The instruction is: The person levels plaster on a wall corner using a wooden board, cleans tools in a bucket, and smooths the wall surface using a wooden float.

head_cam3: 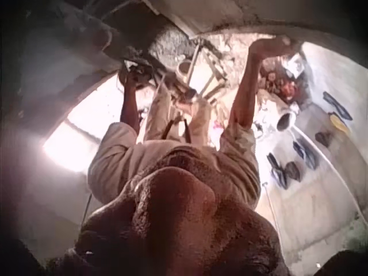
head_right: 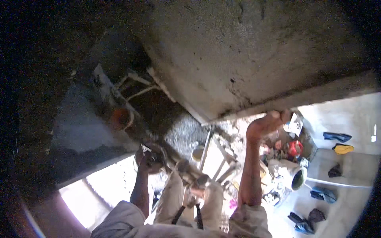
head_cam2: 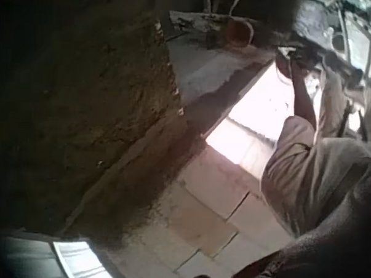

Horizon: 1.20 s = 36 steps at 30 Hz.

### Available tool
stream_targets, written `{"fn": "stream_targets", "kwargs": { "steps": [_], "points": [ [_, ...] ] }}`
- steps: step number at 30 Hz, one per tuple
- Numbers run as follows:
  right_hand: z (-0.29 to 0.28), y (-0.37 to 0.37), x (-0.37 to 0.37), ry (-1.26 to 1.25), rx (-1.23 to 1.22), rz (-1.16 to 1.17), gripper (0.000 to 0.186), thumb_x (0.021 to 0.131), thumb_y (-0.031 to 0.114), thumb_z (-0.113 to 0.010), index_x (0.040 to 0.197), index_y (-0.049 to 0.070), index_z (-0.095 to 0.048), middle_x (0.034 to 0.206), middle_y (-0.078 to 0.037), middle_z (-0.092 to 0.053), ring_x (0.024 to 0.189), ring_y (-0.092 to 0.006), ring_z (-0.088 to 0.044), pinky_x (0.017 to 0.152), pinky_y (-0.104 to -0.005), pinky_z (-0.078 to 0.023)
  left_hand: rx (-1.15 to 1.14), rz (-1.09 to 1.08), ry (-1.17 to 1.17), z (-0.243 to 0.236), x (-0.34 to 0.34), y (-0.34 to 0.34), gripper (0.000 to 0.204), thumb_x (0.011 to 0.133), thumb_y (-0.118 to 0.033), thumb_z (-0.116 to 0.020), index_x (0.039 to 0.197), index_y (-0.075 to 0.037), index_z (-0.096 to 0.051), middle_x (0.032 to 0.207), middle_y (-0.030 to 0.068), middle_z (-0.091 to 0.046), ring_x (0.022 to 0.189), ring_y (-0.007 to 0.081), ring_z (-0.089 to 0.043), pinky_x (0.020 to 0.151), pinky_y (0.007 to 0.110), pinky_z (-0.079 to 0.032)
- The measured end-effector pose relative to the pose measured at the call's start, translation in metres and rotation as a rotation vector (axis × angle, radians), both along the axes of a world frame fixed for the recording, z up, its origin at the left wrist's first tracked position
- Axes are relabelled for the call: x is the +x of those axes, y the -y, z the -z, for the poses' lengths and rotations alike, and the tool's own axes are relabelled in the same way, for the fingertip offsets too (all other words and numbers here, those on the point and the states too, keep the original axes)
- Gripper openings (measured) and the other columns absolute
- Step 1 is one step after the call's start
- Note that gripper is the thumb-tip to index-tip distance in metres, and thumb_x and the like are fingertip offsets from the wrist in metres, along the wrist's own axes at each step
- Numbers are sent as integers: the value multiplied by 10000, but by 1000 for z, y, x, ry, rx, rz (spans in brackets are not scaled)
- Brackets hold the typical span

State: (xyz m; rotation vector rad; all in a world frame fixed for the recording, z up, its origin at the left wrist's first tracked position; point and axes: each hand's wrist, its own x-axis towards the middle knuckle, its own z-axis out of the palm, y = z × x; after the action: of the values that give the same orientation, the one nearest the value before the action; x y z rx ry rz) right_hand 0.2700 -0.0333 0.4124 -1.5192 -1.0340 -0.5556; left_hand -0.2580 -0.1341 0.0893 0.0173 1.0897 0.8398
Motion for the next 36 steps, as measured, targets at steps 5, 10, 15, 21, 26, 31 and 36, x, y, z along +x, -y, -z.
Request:
{"fn": "stream_targets", "kwargs": {
  "steps": [5,10,15,21,26,31,36],
  "points": [
    [40,101,-32,-384,-807,-288,515,964,267,-469,1398,44,-306,1222,-193,-522,1026,-284,-534,944,-362,-388,-295,203,-81,-96,-87,68,286,855,-376,-594,800,-95,-614,726,83,-623,638,238,-606,598,404,-522],
    [116,349,-55,-557,-1920,-515,749,785,471,-663,1412,244,-323,1292,-255,-494,1170,-434,-493,935,-612,-380,142,588,-654,-208,-82,118,445,785,-235,-658,1143,-3,-532,751,139,-616,584,267,-599,566,410,-519],
    [83,505,-117,-978,-2031,-496,803,822,440,-644,1429,51,-288,1307,-248,-480,1219,-363,-468,1000,-439,-407,97,974,-1075,-228,-136,180,696,783,-155,-677,1367,4,-335,785,126,-595,516,205,-583,485,352,-505],
    [144,488,-141,-1308,-1245,-643,651,922,397,-514,1436,62,-297,1333,-182,-465,1212,-268,-473,987,-409,-401,-28,990,-753,-290,-45,152,495,798,-152,-682,1219,-4,-466,767,107,-588,469,184,-554,428,338,-460],
    [-119,313,-85,-1289,-728,-772,634,965,456,-424,1477,147,-212,1185,-71,-544,692,-117,-519,623,-287,-468,-20,1011,-770,-317,-40,153,420,836,-160,-643,1204,-38,-481,665,71,-565,463,169,-548,422,327,-448],
    [-66,295,-30,-1158,-963,-725,788,867,408,-621,1481,194,-175,1422,-198,-379,1267,-351,-427,964,-525,-412,147,867,-705,-314,-33,142,423,856,-197,-629,1226,-60,-473,636,55,-549,452,146,-534,414,307,-443],
    [111,418,-12,-375,-1559,-569,905,745,422,-728,1427,36,-275,1325,-236,-456,1194,-318,-478,1005,-421,-361,255,620,-660,-302,-19,165,545,877,-200,-606,1362,-75,-391,683,50,-555,436,123,-511,385,282,-427]
  ]
}}
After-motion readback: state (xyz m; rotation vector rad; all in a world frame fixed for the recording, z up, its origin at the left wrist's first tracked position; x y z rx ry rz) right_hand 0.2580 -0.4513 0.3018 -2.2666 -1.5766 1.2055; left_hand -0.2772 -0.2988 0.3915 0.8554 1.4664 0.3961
